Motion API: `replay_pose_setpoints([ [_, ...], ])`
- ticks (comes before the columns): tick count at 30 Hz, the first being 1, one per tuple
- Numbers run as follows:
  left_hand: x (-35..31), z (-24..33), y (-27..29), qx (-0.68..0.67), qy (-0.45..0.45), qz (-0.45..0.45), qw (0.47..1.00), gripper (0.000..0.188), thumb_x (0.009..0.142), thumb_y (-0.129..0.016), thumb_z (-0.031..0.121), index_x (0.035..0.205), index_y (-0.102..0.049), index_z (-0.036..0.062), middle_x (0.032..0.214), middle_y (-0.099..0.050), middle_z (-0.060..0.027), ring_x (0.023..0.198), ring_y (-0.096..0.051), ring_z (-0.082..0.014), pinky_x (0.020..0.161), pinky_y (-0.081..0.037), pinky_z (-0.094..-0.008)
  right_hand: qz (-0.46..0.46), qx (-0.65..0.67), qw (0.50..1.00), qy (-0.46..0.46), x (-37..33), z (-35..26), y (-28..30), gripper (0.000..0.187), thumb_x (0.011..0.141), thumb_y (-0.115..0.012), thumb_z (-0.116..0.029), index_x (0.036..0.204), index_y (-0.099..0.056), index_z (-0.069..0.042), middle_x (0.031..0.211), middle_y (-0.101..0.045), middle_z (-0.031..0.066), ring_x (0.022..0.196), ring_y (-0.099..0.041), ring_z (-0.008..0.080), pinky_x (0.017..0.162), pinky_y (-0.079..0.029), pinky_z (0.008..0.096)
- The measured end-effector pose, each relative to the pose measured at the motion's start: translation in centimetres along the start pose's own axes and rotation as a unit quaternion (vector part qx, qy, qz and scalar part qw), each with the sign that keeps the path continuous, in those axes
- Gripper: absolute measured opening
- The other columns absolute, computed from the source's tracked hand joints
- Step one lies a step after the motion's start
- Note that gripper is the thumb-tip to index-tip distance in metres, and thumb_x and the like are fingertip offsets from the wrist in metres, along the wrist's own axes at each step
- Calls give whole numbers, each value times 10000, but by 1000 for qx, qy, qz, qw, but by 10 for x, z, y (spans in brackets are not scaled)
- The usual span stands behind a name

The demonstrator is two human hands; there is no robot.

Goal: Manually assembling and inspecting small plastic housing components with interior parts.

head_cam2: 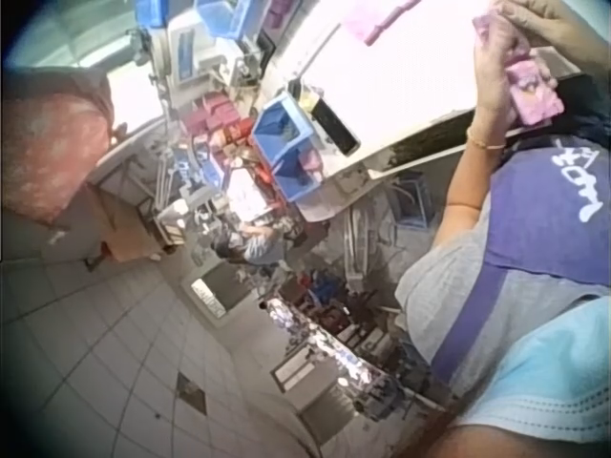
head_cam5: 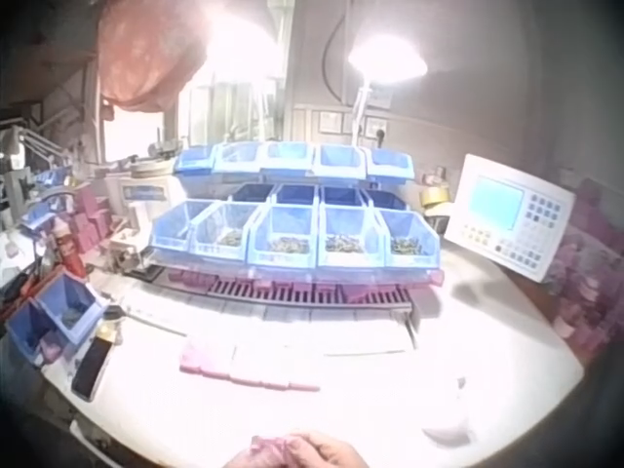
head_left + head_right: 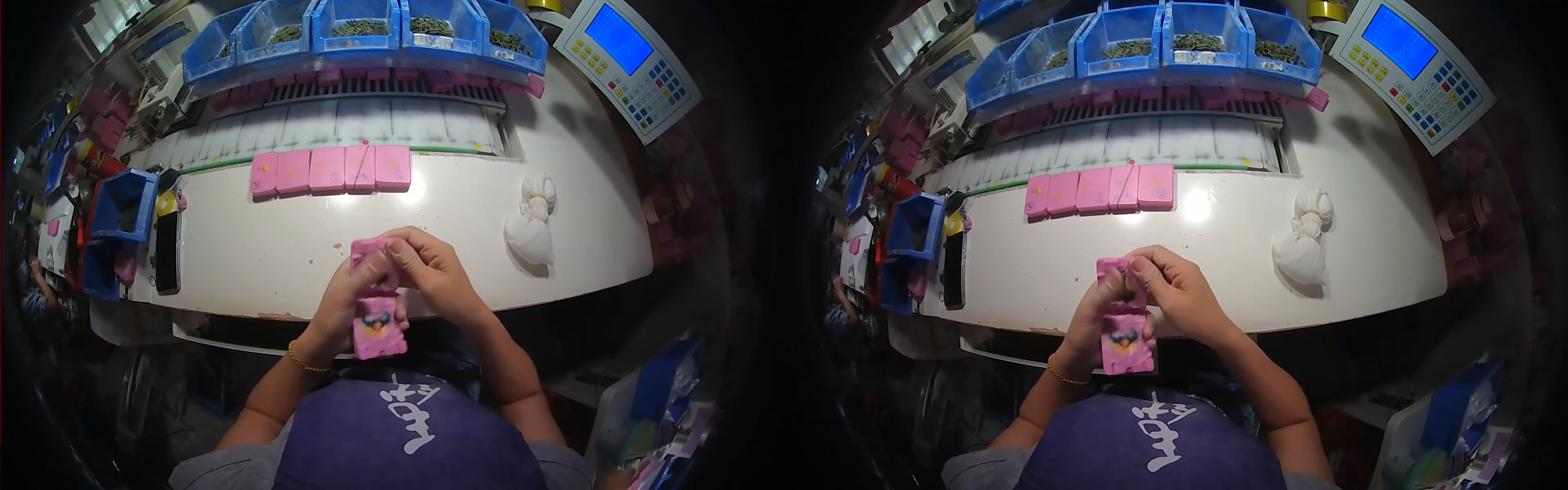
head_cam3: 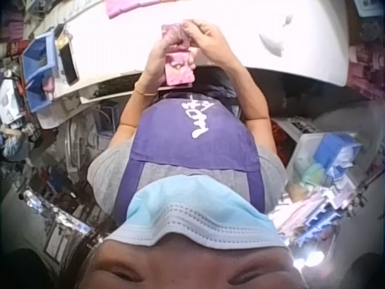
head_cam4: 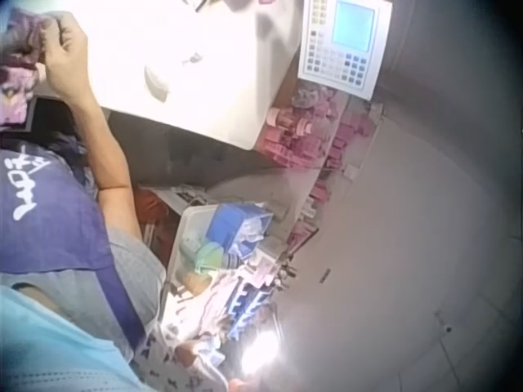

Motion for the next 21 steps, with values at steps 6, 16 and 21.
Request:
replay_pose_setpoints([
  [6,-7,-1,8,184,-6,40,982,278,923,-702,142,1120,-638,-43,945,-689,-70,826,-656,-95,723,-550,-267,51,-90,992,66,-4,-9,3,251,1047,-524,-210,1077,-630,15,891,-645,7,857,-580,42,747,-504,217],
  [16,-10,23,1,543,-233,64,804,226,807,-806,208,945,-758,37,1252,-639,-129,1184,-551,-210,920,-473,-338,31,4,999,-13,-7,-11,10,282,1049,-523,-253,1110,-623,3,935,-653,24,836,-604,48,710,-504,203],
  [21,-15,33,-12,649,-394,67,647,206,746,-827,246,831,-766,69,1481,-486,-88,1422,-275,-319,1120,-267,-435,10,54,998,-43,-6,-2,16,292,1047,-524,-279,1093,-633,-12,853,-632,-2,663,-540,8,538,-417,163],
])
Point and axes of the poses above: each hand's wrist, its own x-axis towards the middle knuckle, its own y-axis out of the back of the hand, z = x × y, the point moved 6 cm from there along x, towards the middle knuckle
